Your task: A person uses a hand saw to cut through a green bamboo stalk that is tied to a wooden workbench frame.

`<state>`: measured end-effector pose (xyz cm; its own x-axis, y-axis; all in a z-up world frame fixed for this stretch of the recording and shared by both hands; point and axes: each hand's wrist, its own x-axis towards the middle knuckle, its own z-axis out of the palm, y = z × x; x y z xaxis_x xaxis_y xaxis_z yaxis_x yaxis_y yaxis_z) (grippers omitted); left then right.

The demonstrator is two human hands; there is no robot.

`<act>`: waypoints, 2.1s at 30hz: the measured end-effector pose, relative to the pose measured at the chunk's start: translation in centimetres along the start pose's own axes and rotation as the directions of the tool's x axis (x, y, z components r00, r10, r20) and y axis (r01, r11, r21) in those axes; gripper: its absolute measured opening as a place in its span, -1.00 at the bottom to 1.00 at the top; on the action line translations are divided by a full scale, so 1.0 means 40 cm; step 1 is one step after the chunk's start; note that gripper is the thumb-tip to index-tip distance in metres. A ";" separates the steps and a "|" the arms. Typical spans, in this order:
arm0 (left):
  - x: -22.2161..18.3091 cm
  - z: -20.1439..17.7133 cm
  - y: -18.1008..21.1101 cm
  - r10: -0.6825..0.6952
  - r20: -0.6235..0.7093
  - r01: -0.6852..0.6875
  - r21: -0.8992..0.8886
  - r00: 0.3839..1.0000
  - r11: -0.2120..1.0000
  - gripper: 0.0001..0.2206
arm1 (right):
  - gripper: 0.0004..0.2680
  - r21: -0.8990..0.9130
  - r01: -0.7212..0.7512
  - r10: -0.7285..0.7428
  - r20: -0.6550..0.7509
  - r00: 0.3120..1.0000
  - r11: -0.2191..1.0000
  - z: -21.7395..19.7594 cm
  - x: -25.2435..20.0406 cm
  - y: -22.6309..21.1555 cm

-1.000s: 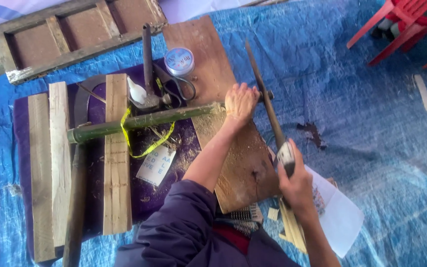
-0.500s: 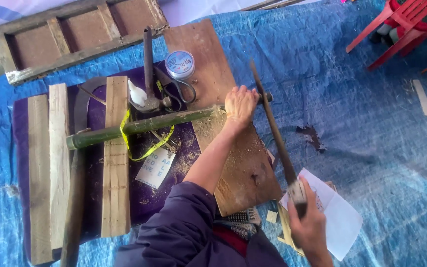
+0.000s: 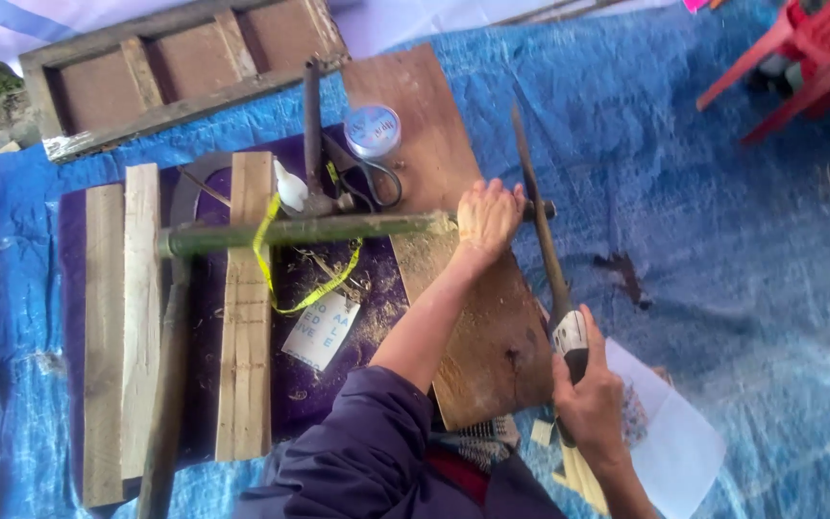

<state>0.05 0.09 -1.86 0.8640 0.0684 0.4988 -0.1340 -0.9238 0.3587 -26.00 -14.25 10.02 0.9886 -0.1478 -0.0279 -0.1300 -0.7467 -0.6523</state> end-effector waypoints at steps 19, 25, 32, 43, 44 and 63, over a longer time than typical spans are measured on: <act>-0.071 -0.082 -0.031 0.181 -0.171 -0.172 0.067 0.969 0.983 -0.77 | -0.46 0.036 -0.048 0.049 -0.017 0.999 0.998 0.037 0.011 0.023; -0.081 -0.099 -0.042 0.262 -0.172 -0.248 0.101 0.950 0.964 -0.79 | -0.47 0.021 -0.028 0.029 -0.052 0.998 0.999 0.056 0.013 0.052; -0.075 -0.091 -0.039 0.255 -0.006 -0.246 0.244 0.967 0.938 -0.57 | -0.48 0.020 -0.059 0.060 -0.028 0.998 0.998 0.052 0.019 0.051; -0.014 -0.016 -0.095 0.298 0.039 -0.298 -0.016 0.954 0.954 -0.67 | -0.48 -0.014 -0.054 0.054 0.016 0.998 0.998 -0.014 0.066 0.000; -0.005 -0.009 -0.101 0.291 0.045 -0.290 -0.037 0.956 0.956 -0.68 | -0.49 -0.008 -0.040 0.040 0.024 0.999 0.999 -0.021 0.073 -0.004; 0.052 -0.033 -0.104 0.148 0.390 -0.123 -0.090 0.909 0.988 -0.61 | -0.58 0.006 0.056 -0.055 -0.049 0.997 0.998 -0.025 0.082 -0.022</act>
<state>1.77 4.58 -1.29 0.9547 -0.2220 0.1983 -0.2821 -0.8874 0.3646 -22.71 -14.75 11.25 0.9894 -0.1378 0.0455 -0.0743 -0.7502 -0.6571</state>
